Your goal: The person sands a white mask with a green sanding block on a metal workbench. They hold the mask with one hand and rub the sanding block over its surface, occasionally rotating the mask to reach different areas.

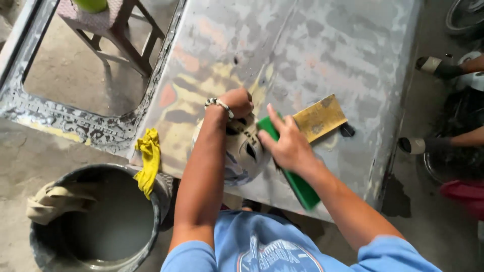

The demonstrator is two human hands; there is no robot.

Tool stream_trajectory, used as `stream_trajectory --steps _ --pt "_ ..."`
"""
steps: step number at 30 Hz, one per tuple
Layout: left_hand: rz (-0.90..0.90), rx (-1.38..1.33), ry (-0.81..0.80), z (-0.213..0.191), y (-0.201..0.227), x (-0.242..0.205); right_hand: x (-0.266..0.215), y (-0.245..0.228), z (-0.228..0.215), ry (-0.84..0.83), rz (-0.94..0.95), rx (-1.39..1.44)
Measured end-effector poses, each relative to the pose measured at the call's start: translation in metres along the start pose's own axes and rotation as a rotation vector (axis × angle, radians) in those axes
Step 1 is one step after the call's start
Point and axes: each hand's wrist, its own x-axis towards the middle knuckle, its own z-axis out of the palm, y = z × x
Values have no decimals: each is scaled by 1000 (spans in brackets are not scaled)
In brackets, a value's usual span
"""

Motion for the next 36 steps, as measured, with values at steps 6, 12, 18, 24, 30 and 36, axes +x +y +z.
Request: stream_trajectory --steps 6,12,18,24,30,36 --pt "-4 -4 23 6 6 -8 9 15 -1 -41 -8 -56" --pt "-59 -46 48 11 -4 -13 5 -1 -5 -69 -1 -51" --pt "-166 -107 22 -3 14 -38 12 -1 -7 -53 -5 -78" --pt "-216 -95 -18 -14 24 -44 17 7 -4 -45 -109 -58" --pt "-182 -108 -14 -18 19 -41 6 -10 -8 -50 -138 -32" --pt "-144 -122 -24 -34 16 -32 -13 12 11 -30 -237 -17"
